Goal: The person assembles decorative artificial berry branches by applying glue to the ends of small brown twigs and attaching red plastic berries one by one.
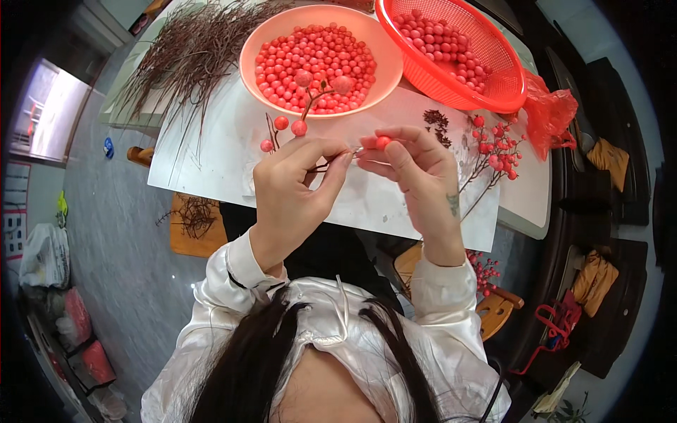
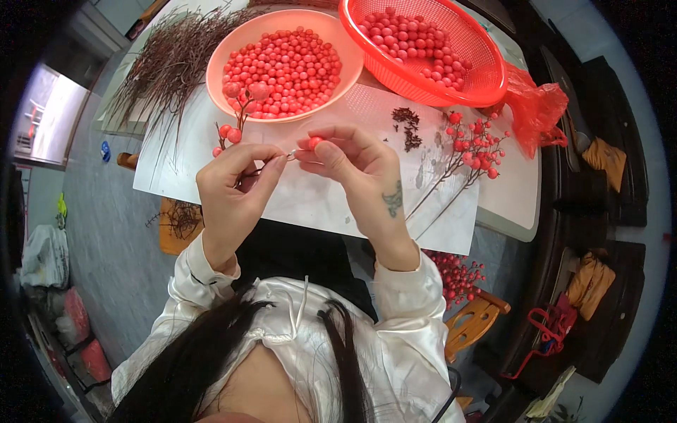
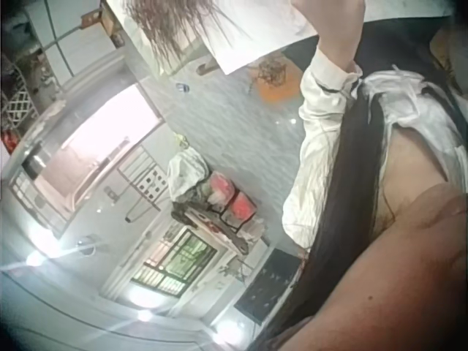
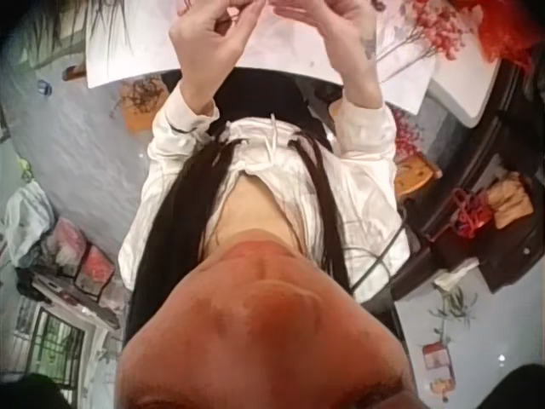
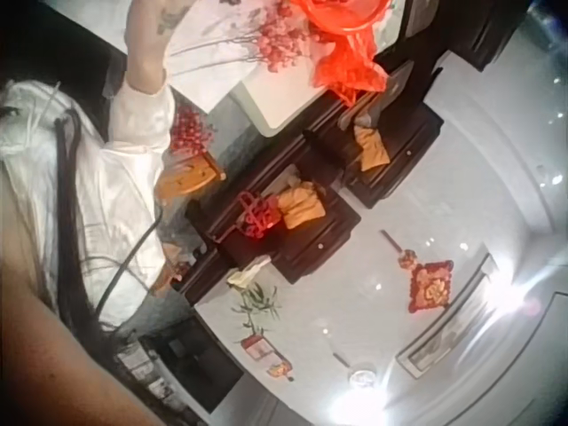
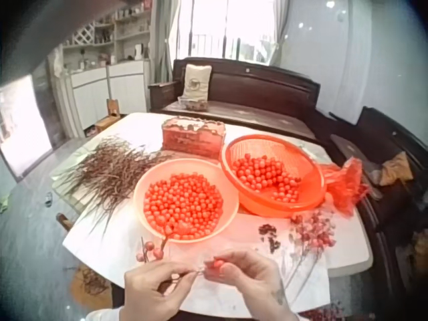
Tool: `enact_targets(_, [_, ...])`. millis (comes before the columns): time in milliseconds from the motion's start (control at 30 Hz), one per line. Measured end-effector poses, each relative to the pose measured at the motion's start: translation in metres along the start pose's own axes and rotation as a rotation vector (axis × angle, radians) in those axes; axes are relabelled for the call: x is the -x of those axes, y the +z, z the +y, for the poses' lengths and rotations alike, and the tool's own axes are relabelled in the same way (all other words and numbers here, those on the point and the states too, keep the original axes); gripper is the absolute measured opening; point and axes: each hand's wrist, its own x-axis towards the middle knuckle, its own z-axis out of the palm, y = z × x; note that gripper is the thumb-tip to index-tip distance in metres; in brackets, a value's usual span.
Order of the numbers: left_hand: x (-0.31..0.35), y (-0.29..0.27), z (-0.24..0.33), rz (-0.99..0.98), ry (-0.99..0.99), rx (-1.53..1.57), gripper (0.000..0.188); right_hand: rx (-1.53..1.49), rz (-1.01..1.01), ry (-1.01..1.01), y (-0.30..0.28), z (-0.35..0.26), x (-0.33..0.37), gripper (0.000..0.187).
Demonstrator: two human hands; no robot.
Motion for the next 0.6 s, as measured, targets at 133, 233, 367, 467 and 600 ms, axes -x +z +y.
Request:
enact_targets(133, [0.0009,0.002,0.0008,-0.013,0.053,-0.052,0.006,-0.098,0.03,0.044,0.0036,0.0064,0.003,0.023])
enact_targets(233, [0.0007,0.0017,0.0031,-0.042,0.059,-0.068,0.008,-0.102,0.024,0.034,0.0053,0.0086,0.0045,0.024])
enact_targets(367, [0.0,0.0008,0.0055,-0.067,0.056,-0.079,0.009,-0.12,0.017,0.053,0.0061,0.0076,0.0045,0.022])
enact_targets(467, [-0.0003,-0.0007,0.0057,-0.085,0.053,-0.095,0.009,-0.114,0.021,0.043,0.006,0.0091,0.0044,0.021])
enact_targets(600, [-0.0006,-0.0014,0.0072,-0.085,0.041,-0.087,0.009,-0.128,0.025,0.017,0.0072,0.0118,0.0047,0.021])
